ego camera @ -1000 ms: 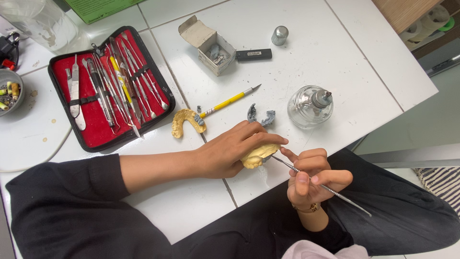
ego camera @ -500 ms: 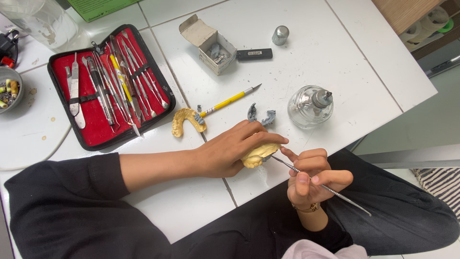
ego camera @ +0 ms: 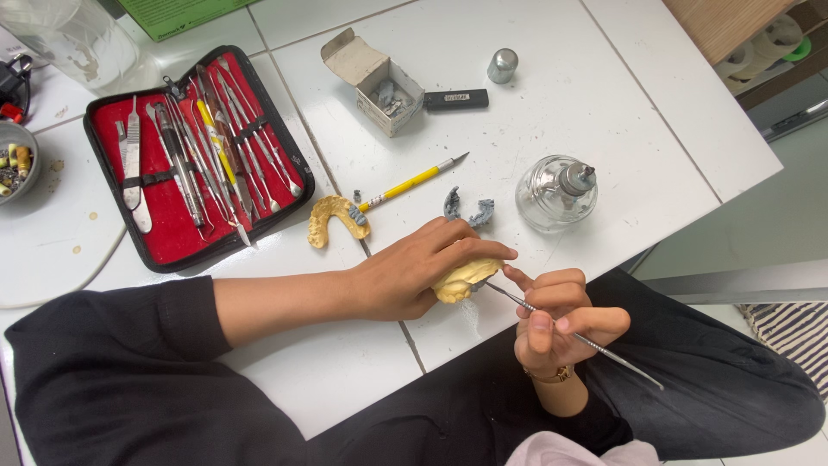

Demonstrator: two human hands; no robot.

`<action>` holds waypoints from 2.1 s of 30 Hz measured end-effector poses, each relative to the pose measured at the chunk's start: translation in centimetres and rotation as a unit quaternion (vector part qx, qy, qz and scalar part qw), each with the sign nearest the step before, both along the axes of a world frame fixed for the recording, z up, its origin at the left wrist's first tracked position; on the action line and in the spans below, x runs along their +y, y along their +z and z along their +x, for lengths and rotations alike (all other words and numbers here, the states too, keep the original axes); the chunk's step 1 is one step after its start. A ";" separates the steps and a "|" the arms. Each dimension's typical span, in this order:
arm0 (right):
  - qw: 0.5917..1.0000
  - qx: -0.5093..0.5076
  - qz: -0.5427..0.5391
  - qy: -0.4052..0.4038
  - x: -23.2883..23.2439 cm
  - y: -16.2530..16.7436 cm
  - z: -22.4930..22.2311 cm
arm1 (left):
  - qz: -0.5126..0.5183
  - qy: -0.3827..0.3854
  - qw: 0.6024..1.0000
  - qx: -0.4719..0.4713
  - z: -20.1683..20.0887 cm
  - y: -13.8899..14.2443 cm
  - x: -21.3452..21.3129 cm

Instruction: The person holds a yellow plaster dental cast with a metal partial framework in one hand and uses a pointed metal hand instrument to scrape and trim the cast surface, occasionally repositioning the model and switching the tool angle while working over the denture base area.

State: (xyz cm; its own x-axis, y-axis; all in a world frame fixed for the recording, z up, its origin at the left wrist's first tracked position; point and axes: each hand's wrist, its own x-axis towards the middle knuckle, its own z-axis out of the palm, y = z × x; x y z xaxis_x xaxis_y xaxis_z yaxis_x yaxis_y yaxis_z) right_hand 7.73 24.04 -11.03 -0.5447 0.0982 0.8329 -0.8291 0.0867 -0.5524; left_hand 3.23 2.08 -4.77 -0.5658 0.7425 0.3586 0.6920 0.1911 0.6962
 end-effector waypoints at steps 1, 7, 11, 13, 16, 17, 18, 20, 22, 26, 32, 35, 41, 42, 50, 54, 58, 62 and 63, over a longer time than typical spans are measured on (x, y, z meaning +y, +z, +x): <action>1.000 0.000 0.001 -0.001 0.0 0.0 0.0 | -0.002 0.000 1.000 -0.002 0.0 0.0 0.0; 1.000 -0.007 -0.003 0.002 0.0 0.0 0.1 | -0.009 0.003 1.000 -0.004 0.0 0.1 -0.2; 1.000 -0.005 -0.010 0.003 -0.1 -0.1 0.1 | -0.007 0.003 1.000 0.000 0.1 0.2 -0.2; 1.000 -0.006 -0.010 0.003 0.0 -0.2 0.1 | -0.006 0.003 1.000 0.001 0.1 0.3 -0.2; 1.000 0.001 -0.005 0.003 0.0 -0.3 0.1 | -0.004 0.003 1.000 0.004 0.1 0.2 -0.1; 1.000 0.002 -0.008 0.006 0.0 -0.3 0.1 | -0.004 0.003 1.000 0.006 0.1 0.2 -0.1; 1.000 0.002 -0.010 0.010 0.0 -0.3 0.0 | -0.004 0.003 1.000 0.008 0.1 0.2 -0.1; 1.000 0.006 -0.003 0.007 0.1 -0.3 0.0 | -0.005 0.003 1.000 0.007 0.0 0.2 -0.1; 1.000 0.011 0.001 0.005 0.1 -0.3 -0.1 | -0.004 0.002 1.000 0.008 0.0 0.1 -0.1; 1.000 0.000 -0.012 0.006 0.1 -0.3 0.1 | -0.005 0.001 1.000 0.010 -0.1 0.1 -0.1; 1.000 0.020 -0.003 0.018 0.2 -0.4 -0.3 | -0.006 0.001 1.000 0.001 -0.1 0.1 0.1; 1.000 0.023 -0.002 0.017 0.2 -0.4 -0.2 | -0.009 0.001 1.000 -0.003 -0.1 0.1 0.0; 0.999 0.020 -0.013 0.024 0.2 -0.5 -0.2 | -0.012 0.000 1.000 -0.004 -0.1 0.2 0.0; 0.999 0.023 -0.010 0.025 0.2 -0.5 -0.2 | -0.014 0.000 1.000 -0.005 -0.1 0.2 0.0; 0.999 0.013 -0.012 0.031 0.4 -0.7 -0.2 | -0.009 -0.001 1.000 -0.001 -0.2 0.1 0.0; 0.999 0.019 -0.005 0.034 0.4 -0.7 -0.3 | -0.012 -0.001 1.000 -0.001 -0.2 0.0 0.0; 1.000 0.016 -0.008 0.021 0.1 -0.6 -0.3 | -0.012 0.002 1.000 0.002 -0.1 0.0 0.0; 1.000 -0.002 -0.010 0.012 0.0 -0.3 0.1 | -0.012 0.003 1.000 0.001 -0.1 0.2 -0.1; 1.000 -0.007 -0.008 0.008 0.0 -0.2 0.2 | -0.013 0.003 1.000 -0.001 0.0 0.2 -0.1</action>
